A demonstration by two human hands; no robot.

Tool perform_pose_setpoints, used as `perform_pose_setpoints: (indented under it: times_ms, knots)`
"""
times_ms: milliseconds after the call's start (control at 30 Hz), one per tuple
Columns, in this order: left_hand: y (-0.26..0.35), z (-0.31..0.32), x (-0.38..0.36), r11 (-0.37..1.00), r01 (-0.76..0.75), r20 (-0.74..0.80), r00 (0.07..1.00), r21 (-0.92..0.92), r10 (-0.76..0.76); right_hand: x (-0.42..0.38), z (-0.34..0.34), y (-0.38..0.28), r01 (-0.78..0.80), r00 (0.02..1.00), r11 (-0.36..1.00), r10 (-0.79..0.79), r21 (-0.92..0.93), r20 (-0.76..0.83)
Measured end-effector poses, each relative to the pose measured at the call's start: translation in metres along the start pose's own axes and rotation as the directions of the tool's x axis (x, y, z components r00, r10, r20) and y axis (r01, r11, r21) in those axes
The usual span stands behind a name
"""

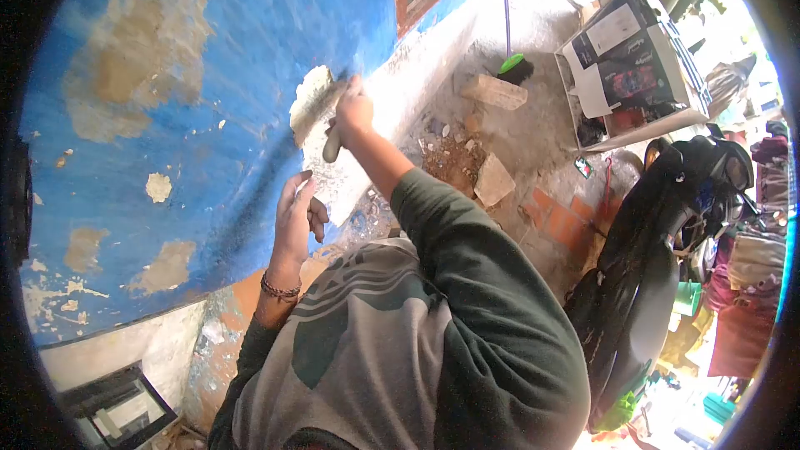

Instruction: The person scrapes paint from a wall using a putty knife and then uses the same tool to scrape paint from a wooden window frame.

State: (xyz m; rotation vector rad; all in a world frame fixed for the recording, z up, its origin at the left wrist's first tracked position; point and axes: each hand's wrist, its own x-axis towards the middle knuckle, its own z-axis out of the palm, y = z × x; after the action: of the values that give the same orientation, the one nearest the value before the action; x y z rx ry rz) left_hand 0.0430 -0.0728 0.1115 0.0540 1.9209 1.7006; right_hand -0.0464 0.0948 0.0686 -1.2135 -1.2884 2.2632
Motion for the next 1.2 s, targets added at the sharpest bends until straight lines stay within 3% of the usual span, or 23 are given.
perform_pose_setpoints:
  times_ms: [67,133,167,200,267,367,400,500,533,667,700,733,800,833,867,900,933,1000,1067,1100,1133,1200]
  knots:
    - [-0.004,-0.002,0.001,1.0,0.011,-0.004,1.0,0.013,-0.011,0.002,-0.01,0.004,0.108,0.987,0.994,-0.104,-0.033,0.122]
    - [-0.01,-0.004,0.001,1.0,0.026,-0.013,1.0,-0.015,-0.026,-0.034,-0.011,0.01,0.09,0.977,0.975,-0.047,-0.203,0.209]
    - [-0.013,-0.004,0.004,0.999,0.03,-0.023,0.999,-0.036,-0.031,-0.038,-0.011,0.029,0.151,0.965,0.937,-0.071,-0.316,0.251]
    - [-0.014,-0.005,0.007,0.998,0.033,-0.035,0.999,-0.053,-0.035,-0.027,-0.004,0.06,0.329,0.919,0.891,-0.227,-0.313,0.322]
    - [-0.017,-0.008,0.009,0.996,0.028,-0.04,0.999,-0.086,-0.032,-0.028,0.009,0.045,0.308,0.948,0.909,-0.268,-0.279,0.172]
    - [-0.012,-0.011,0.007,0.999,0.041,-0.073,0.996,-0.034,-0.043,0.001,0.014,0.004,-0.101,0.994,0.993,0.098,0.058,0.053]
    - [-0.012,-0.012,0.008,0.999,0.039,-0.069,0.997,-0.029,-0.041,-0.002,0.013,0.007,-0.099,0.994,0.993,0.096,0.064,0.052]
    - [-0.028,-0.014,0.016,0.997,0.055,-0.053,0.997,-0.047,-0.058,-0.035,0.001,0.028,0.166,0.963,0.945,-0.094,-0.281,0.253]
    - [-0.028,-0.013,0.019,0.997,0.055,-0.052,0.997,-0.045,-0.057,-0.05,0.002,0.033,0.225,0.945,0.941,-0.148,-0.251,0.293]
    - [-0.019,-0.007,0.015,0.992,0.094,0.027,0.995,-0.082,-0.092,-0.041,0.003,0.006,-0.065,0.981,0.984,0.094,-0.165,0.172]
    - [-0.014,-0.005,0.016,0.995,0.074,0.04,0.997,-0.072,-0.071,-0.043,0.0,0.008,0.028,0.981,0.98,0.011,-0.198,0.193]
    - [-0.013,-0.002,0.016,0.996,0.059,0.05,0.997,-0.066,-0.056,-0.04,-0.005,0.02,0.023,0.982,0.979,0.016,-0.203,0.188]
    - [-0.015,-0.001,0.021,0.997,0.04,0.065,0.997,-0.061,-0.036,-0.024,-0.007,0.063,0.432,0.892,0.817,-0.326,-0.381,0.312]
    - [-0.016,0.0,0.023,0.995,0.057,0.049,0.997,-0.078,-0.054,-0.034,0.006,0.074,0.817,0.559,0.494,-0.806,-0.297,0.195]
    - [-0.017,0.0,0.024,0.993,0.076,0.034,0.997,-0.095,-0.073,-0.021,0.004,0.07,0.816,0.56,0.497,-0.806,-0.295,0.193]
    - [-0.018,0.001,0.023,0.989,0.098,0.02,0.995,-0.112,-0.096,-0.012,0.0,0.043,0.461,0.887,0.816,-0.418,-0.347,0.196]
    - [-0.017,0.0,0.021,0.988,0.107,0.042,0.994,-0.108,-0.103,-0.013,-0.007,0.025,-0.014,0.982,0.918,0.088,-0.396,0.169]
    - [-0.02,0.0,0.023,0.992,0.102,0.042,0.994,-0.069,-0.099,-0.024,-0.01,0.021,-0.032,0.98,0.954,0.089,-0.297,0.18]
    - [-0.022,0.0,0.022,0.992,0.121,0.041,0.992,-0.038,-0.12,-0.027,-0.008,0.055,0.196,0.974,0.907,-0.136,-0.374,0.182]
    - [-0.022,-0.001,0.022,0.991,0.135,0.041,0.99,-0.001,-0.135,-0.024,-0.006,0.085,0.526,0.848,0.738,-0.492,-0.424,0.197]
    - [-0.024,0.0,0.023,0.991,0.132,0.04,0.99,0.002,-0.132,-0.022,-0.002,0.088,0.657,0.744,0.646,-0.64,-0.388,0.194]
    - [-0.033,0.001,0.021,0.983,0.182,0.016,0.983,0.029,-0.183,0.003,-0.01,0.062,0.277,0.958,0.843,-0.207,-0.461,0.197]
